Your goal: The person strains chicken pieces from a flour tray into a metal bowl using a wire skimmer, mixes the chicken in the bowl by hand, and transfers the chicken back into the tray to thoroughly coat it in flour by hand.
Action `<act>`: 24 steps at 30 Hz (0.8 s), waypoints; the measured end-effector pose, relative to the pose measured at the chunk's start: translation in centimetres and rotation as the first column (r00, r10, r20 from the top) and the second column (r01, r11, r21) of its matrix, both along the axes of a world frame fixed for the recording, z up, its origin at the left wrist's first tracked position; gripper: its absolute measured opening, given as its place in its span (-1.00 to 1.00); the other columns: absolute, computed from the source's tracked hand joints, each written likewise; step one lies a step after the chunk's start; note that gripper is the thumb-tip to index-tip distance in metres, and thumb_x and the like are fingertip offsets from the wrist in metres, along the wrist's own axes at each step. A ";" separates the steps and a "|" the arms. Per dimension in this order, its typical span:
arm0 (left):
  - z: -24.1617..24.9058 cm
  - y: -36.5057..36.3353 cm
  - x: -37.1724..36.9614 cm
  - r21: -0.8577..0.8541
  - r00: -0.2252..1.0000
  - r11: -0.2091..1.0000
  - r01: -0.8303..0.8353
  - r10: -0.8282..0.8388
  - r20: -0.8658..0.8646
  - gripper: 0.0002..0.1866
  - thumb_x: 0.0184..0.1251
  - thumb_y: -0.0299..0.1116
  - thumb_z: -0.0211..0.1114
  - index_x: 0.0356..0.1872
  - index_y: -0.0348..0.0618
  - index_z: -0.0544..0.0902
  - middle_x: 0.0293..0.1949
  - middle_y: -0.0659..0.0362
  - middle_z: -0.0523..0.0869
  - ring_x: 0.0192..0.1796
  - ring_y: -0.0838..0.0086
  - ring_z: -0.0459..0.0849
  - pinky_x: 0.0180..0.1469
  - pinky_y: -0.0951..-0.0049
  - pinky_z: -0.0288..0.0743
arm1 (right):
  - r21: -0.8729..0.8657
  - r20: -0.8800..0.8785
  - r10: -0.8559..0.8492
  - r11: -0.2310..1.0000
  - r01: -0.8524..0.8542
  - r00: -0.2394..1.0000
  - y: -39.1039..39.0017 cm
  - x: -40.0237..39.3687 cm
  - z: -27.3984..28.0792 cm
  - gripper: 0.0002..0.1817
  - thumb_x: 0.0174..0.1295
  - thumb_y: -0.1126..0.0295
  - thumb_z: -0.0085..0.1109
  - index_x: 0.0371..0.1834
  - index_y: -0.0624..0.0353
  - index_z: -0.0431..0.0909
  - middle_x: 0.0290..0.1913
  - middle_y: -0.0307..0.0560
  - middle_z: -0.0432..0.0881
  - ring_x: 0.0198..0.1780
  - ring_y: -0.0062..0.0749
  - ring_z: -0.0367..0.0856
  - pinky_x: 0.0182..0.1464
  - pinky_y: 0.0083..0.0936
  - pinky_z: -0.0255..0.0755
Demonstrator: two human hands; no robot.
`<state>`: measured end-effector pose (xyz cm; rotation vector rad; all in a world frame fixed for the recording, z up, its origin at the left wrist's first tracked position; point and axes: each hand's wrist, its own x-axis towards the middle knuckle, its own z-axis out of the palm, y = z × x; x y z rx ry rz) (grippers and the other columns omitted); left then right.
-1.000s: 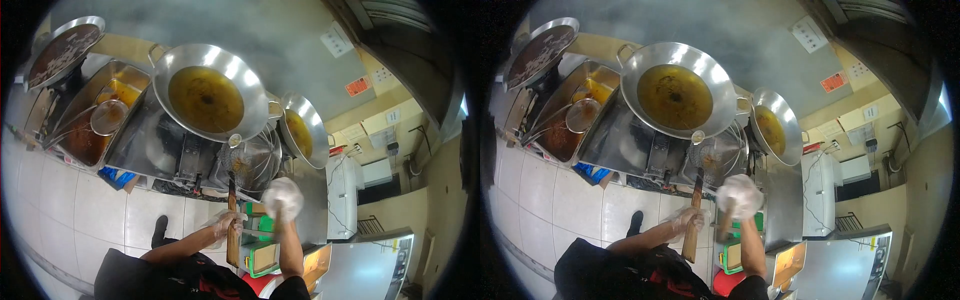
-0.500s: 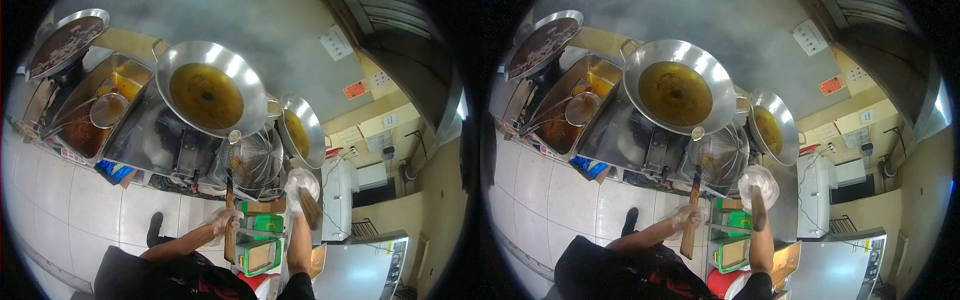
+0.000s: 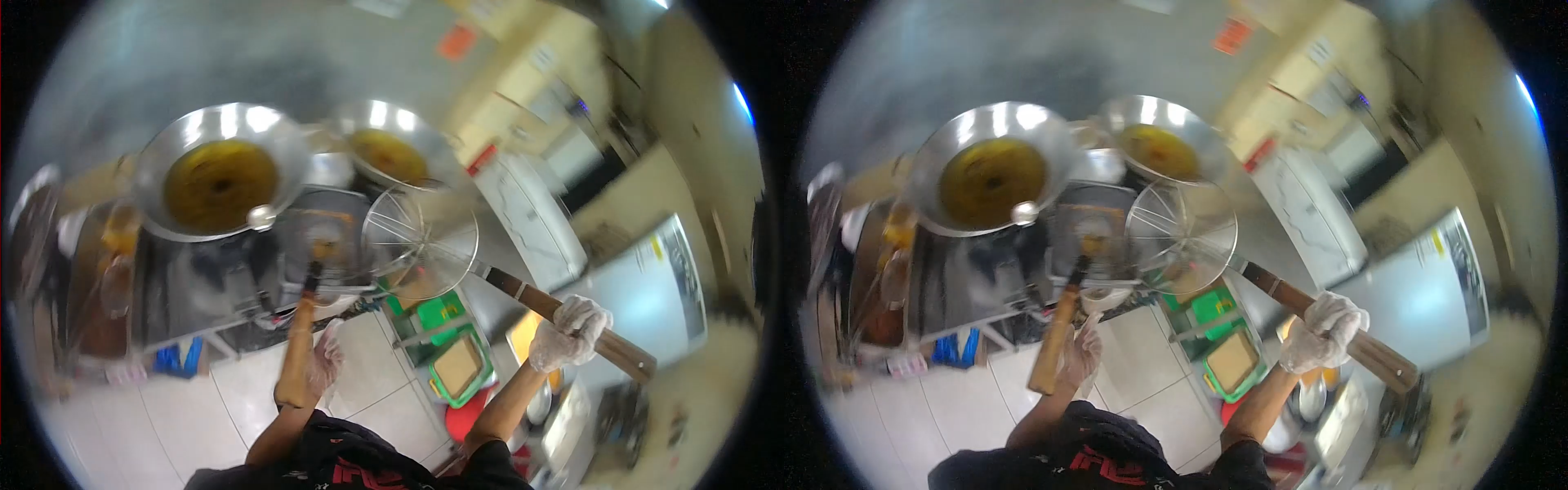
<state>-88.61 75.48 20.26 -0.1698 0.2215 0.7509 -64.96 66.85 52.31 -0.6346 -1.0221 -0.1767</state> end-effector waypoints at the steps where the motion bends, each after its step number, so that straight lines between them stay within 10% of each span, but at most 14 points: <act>1: -2.0 -1.6 2.1 -0.031 0.998 0.998 0.053 -0.054 -0.016 -0.53 0.28 -0.02 -0.04 0.03 -0.16 0.43 -0.67 0.34 0.32 -0.65 0.62 0.31 -0.52 0.60 0.29 | 0.084 -0.037 -0.048 0.995 0.051 0.998 -4.3 1.3 0.5 -0.65 0.28 0.34 -0.15 -0.70 0.05 0.12 -0.77 -0.34 0.09 -0.74 -0.68 -0.01 -0.72 -0.71 -0.13; 10: -2.5 -21.0 24.9 0.118 0.604 0.599 0.792 -0.740 -0.297 -0.53 0.25 0.01 0.00 0.08 -0.05 0.44 -0.62 0.30 0.41 -0.61 0.61 0.35 -0.48 0.58 0.32 | 0.296 -0.031 -0.576 0.775 0.558 0.817 -45.5 6.5 0.8 -0.67 0.30 0.34 -0.21 -0.68 0.03 0.17 -0.80 -0.38 0.07 -0.79 -0.71 -0.02 -0.76 -0.76 -0.12; 13: -2.1 -29.2 31.9 0.135 0.402 0.380 0.915 -0.836 -0.374 -0.52 0.24 0.03 0.02 0.05 -0.06 0.45 -0.60 0.28 0.45 -0.57 0.59 0.40 -0.46 0.54 0.34 | 0.346 -0.114 -0.838 0.469 0.812 0.533 -56.3 5.3 0.3 -0.69 0.25 0.34 -0.16 -0.68 0.03 0.16 -0.81 -0.38 0.07 -0.80 -0.72 -0.01 -0.78 -0.76 -0.09; 22: 2.9 -50.8 49.9 0.461 0.277 -0.007 0.887 -0.791 -0.546 -0.54 0.21 -0.02 0.08 -0.03 -0.16 0.47 -0.58 0.22 0.52 -0.52 0.45 0.52 -0.49 0.51 0.38 | 0.278 -0.114 -0.988 -0.131 0.952 -0.102 -70.5 18.5 3.6 -0.72 0.23 0.24 -0.11 -0.60 0.08 0.22 -0.73 -0.33 0.13 -0.73 -0.67 0.05 -0.72 -0.76 -0.13; 24: 3.3 -53.5 54.2 0.516 0.285 -0.066 0.854 -0.771 -0.569 -0.56 0.21 -0.05 0.09 -0.05 -0.19 0.47 -0.56 0.20 0.55 -0.52 0.42 0.56 -0.52 0.52 0.39 | 0.189 -0.093 -0.995 0.011 0.982 0.029 -73.3 23.6 3.0 -0.68 0.18 0.10 -0.03 -0.43 0.15 0.28 -0.66 -0.35 0.12 -0.66 -0.65 0.06 -0.67 -0.73 -0.09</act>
